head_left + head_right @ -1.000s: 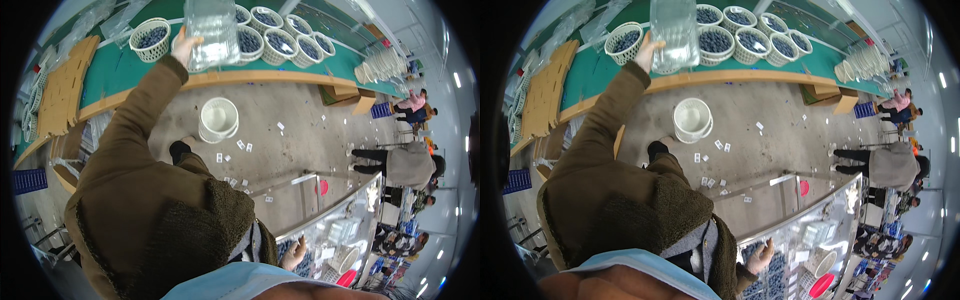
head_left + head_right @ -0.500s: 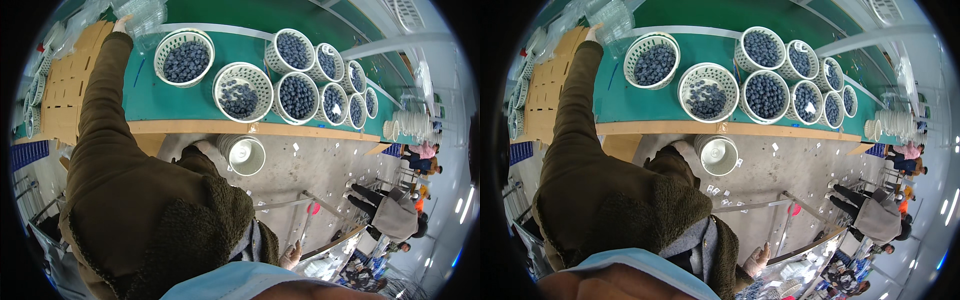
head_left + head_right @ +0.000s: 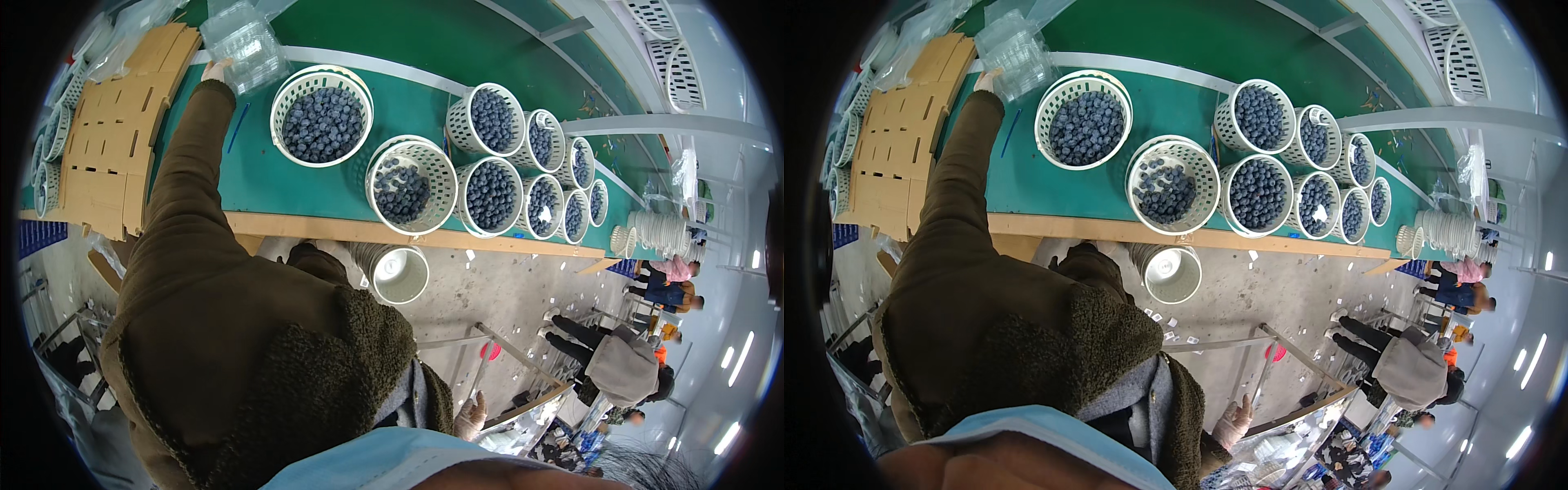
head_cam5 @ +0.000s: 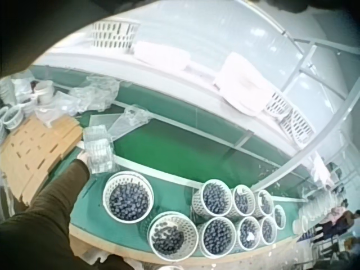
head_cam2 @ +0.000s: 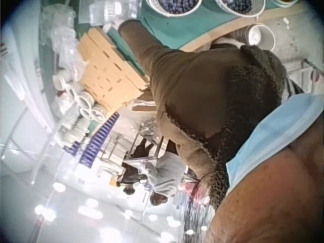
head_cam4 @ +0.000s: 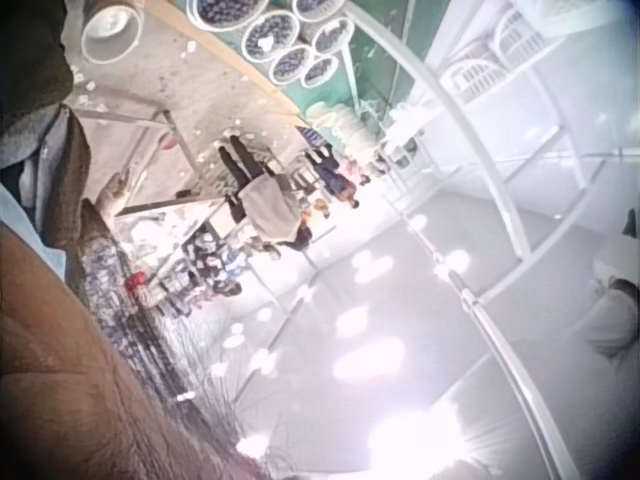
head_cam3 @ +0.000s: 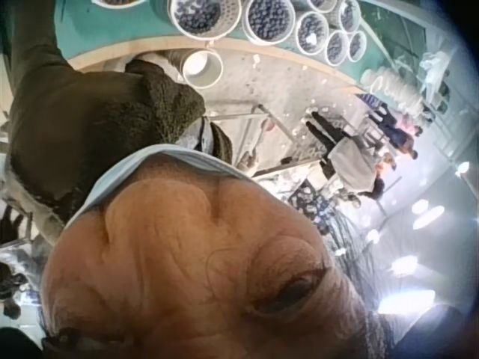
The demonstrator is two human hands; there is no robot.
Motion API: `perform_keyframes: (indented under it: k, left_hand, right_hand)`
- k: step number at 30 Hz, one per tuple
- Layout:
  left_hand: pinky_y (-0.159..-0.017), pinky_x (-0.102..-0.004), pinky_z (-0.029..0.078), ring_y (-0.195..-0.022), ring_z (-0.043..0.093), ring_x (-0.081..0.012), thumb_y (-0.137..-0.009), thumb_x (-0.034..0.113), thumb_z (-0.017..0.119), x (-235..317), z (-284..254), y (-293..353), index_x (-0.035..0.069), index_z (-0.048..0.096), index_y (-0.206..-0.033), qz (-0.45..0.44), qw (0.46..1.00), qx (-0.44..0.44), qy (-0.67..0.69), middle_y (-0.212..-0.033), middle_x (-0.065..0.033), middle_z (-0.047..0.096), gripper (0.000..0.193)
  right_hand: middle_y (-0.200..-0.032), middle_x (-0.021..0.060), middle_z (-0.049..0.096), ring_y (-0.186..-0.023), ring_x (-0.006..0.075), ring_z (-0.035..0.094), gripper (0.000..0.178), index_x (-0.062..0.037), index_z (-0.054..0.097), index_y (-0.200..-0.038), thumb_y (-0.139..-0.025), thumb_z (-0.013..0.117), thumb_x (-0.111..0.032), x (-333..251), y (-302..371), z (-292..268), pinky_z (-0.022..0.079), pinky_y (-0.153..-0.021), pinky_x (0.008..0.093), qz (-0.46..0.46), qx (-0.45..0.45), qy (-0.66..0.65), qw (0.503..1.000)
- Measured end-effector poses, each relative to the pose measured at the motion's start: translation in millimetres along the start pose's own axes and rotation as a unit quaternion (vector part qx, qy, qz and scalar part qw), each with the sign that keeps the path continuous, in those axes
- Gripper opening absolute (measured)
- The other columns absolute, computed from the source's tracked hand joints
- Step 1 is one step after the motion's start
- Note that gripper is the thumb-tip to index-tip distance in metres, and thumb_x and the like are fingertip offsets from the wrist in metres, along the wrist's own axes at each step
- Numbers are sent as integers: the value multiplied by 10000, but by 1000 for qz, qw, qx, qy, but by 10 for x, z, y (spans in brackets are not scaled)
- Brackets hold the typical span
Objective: The person repeatedly scoops blueberries from a bulk bin into clear plastic clamshell containers, closes the lids, and places the filled containers on a nearby table. The process is repeated continuously throughout the clip.
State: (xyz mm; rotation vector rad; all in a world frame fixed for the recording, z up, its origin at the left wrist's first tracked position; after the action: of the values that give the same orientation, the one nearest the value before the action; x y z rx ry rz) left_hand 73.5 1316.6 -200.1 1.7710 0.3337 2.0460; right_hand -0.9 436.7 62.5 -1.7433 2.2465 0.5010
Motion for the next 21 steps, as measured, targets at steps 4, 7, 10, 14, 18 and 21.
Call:
perform_keyframes:
  k: [4,7,10,14,18,21]
  left_hand:
    - [-1011,-348,268,-1276,276,-259,-724,369,673,-17,89,-131,88,227,-1368,-23,982,31,-185,-1400,-137,251,832]
    - [-1005,-340,267,-1259,278,-249,-743,401,645,-12,214,-188,87,229,-1353,-16,925,59,-376,-1391,-132,251,802]
    - [-982,-336,286,-1216,311,-245,-751,378,633,-28,227,-169,76,265,-1318,90,879,35,-467,-1366,-133,278,740]
    - [-952,-331,311,-1159,354,-240,-762,348,615,-190,582,52,62,313,-1272,236,820,-72,-516,-1333,-135,314,658]
    - [-921,-327,335,-1102,397,-235,-773,318,598,-298,1640,795,48,362,-1227,327,850,-169,-376,-1299,-136,349,578]
    - [-899,-323,354,-1059,429,-231,-781,295,586,-194,2182,1575,37,398,-1192,365,872,-215,-247,-1274,-137,376,520]
  right_hand:
    - [-978,78,506,-733,128,494,363,-67,530,-1159,-801,574,-36,38,46,81,434,-672,251,-10,6,33,999]
    - [-856,38,544,-662,106,466,349,-66,537,-1154,-809,585,-86,-4,94,122,416,-623,240,-24,34,4,999]
    - [-981,95,580,-739,156,542,336,-79,547,-1136,-802,577,-76,-70,171,111,454,-685,261,83,4,9,997]
    - [-973,193,555,-874,355,555,332,-72,543,-1115,-784,526,-84,-146,305,23,463,-750,400,42,-9,101,994]
    - [-1014,171,558,-896,325,554,363,-75,524,-1134,-772,543,-97,234,620,-159,457,-762,365,80,120,57,988]
    - [-975,123,599,-792,230,597,310,-66,575,-1077,-777,581,-143,650,1016,-236,476,-716,309,243,172,81,951]
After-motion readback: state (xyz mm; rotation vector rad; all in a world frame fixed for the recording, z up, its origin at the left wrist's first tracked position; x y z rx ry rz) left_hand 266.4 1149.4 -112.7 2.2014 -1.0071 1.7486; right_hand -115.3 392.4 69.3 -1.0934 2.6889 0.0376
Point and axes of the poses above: each hand's wrist, its own y-axis away from the middle knuckle, its own z-axis out of the palm, x = y × z, the point moved 1 cm from there along -y, towards the middle knuckle
